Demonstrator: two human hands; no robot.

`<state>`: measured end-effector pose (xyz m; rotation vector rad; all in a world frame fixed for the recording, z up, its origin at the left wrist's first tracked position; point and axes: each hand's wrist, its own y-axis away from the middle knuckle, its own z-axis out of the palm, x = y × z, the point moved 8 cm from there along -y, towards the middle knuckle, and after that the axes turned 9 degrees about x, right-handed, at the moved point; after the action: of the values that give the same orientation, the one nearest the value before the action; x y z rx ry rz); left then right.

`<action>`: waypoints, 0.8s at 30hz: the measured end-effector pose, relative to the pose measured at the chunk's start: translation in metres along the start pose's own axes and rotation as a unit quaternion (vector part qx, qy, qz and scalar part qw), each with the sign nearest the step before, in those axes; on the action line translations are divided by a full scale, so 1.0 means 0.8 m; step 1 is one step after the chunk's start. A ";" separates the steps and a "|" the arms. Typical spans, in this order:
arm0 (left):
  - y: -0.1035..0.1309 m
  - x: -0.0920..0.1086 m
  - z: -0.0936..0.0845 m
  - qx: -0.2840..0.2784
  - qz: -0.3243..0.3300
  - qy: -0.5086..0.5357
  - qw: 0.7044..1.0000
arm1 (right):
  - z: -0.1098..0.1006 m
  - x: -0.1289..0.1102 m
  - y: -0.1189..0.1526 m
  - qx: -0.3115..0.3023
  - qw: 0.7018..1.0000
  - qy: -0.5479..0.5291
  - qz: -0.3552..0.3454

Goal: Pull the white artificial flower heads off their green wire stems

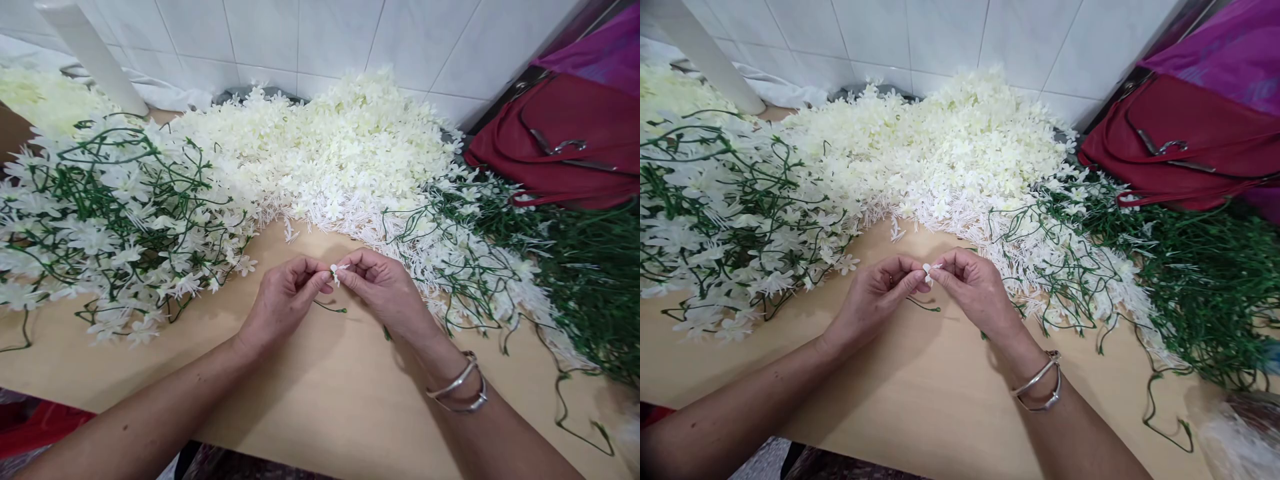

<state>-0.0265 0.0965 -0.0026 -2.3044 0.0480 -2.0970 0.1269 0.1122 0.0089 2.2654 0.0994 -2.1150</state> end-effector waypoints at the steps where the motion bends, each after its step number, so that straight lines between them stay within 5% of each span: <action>1: 0.000 0.000 0.000 -0.001 0.000 0.004 1.000 | 0.001 0.001 0.000 -0.002 1.000 0.001 0.001; 13: -0.009 -0.001 0.002 -0.016 -0.002 0.049 0.999 | 0.007 0.004 -0.003 0.024 1.000 -0.008 -0.007; 17: -0.005 0.005 0.004 -0.015 0.034 -0.013 0.999 | -0.019 -0.010 -0.008 0.073 0.995 0.033 -0.060; 21: 0.003 0.021 0.004 0.008 0.128 -0.102 0.987 | -0.064 -0.032 -0.012 0.204 0.928 0.243 -0.197; 24: 0.010 0.030 0.011 0.001 0.189 -0.158 0.969 | -0.063 -0.031 -0.020 0.197 0.864 0.389 -0.251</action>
<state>-0.0153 0.0878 0.0199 -2.3664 0.4395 -1.5371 0.1745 0.1313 0.0377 3.5395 0.3350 -1.2562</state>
